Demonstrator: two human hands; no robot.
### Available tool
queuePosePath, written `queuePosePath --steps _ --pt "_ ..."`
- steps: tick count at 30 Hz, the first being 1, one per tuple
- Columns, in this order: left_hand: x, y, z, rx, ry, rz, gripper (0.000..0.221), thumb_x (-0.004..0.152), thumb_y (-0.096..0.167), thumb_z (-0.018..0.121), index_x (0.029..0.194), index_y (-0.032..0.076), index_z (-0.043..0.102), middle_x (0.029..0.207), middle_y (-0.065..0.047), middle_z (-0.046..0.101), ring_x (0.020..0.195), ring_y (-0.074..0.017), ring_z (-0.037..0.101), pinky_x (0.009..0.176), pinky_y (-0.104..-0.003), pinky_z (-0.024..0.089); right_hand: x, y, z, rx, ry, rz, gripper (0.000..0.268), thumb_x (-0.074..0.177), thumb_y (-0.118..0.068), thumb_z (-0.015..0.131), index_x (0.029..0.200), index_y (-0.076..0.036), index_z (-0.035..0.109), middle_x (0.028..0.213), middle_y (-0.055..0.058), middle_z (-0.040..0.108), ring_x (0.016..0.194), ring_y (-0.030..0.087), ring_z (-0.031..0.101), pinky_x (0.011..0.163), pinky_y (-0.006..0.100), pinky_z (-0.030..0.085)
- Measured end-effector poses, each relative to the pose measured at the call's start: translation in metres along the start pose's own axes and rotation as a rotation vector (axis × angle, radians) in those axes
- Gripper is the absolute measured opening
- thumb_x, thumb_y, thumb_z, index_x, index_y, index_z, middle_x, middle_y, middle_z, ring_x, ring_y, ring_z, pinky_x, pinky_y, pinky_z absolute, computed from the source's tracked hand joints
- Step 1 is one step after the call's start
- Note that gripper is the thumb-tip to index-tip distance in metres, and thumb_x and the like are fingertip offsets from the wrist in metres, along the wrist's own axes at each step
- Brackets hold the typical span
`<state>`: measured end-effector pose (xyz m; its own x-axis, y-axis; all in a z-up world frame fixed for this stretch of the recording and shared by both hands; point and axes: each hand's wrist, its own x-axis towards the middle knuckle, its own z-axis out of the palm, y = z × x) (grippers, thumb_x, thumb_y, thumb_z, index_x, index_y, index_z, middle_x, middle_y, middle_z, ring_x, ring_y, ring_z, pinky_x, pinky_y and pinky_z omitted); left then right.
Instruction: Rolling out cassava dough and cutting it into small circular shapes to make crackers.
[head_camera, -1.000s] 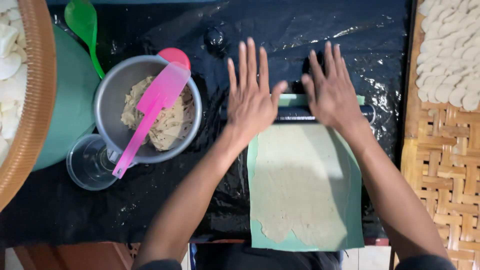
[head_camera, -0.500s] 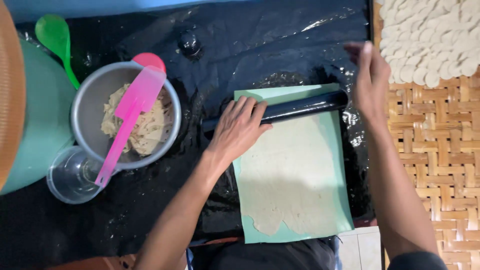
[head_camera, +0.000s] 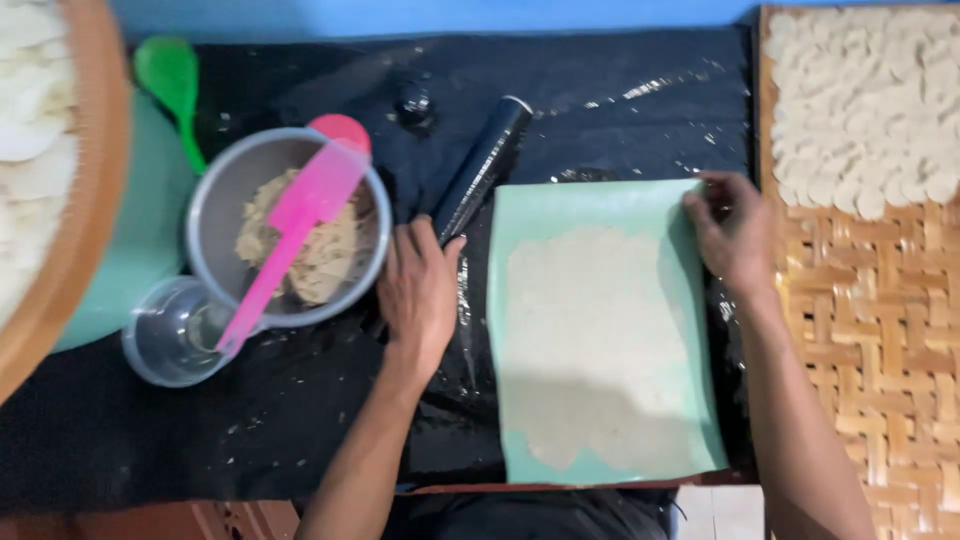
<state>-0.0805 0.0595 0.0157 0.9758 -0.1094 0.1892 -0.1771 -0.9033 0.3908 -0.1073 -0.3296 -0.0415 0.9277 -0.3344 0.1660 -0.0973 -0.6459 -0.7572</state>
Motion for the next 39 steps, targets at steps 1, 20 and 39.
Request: queuePosePath --steps 1,20,39 --pt "-0.001 -0.002 0.001 0.005 0.013 -0.007 0.045 0.094 0.030 0.075 0.121 0.000 0.057 0.109 -0.022 0.065 0.106 -0.0413 0.062 0.086 -0.051 0.049 0.005 -0.014 0.001 0.006 -0.003 -0.014 0.030 0.103 -0.016 0.075 0.127 0.001 0.067 0.097 0.009 0.069 0.085 0.012 0.062 0.077 0.027 0.053" --pt "0.024 0.020 0.078 -0.596 0.115 0.190 0.027 0.097 0.006 0.058 0.120 -0.005 0.064 0.111 -0.028 0.067 0.105 -0.0463 0.063 0.090 -0.051 0.050 0.092 -0.211 0.221 -0.229 -0.065 -0.675 0.051 0.086 -0.019 0.076 0.134 -0.006 0.061 0.126 0.027 0.060 0.113 0.045 0.057 0.095 0.049 0.050" --pt "0.089 0.024 0.104 -0.861 0.064 0.139 0.013 0.098 0.013 0.065 0.102 0.004 0.074 0.092 -0.016 0.077 0.082 -0.0308 0.077 0.071 -0.038 0.060 -0.019 -0.187 0.040 -0.385 -0.162 -0.029 0.046 0.101 -0.040 0.066 0.123 -0.001 0.057 0.095 0.020 0.069 0.083 0.038 0.070 0.074 0.046 0.055"
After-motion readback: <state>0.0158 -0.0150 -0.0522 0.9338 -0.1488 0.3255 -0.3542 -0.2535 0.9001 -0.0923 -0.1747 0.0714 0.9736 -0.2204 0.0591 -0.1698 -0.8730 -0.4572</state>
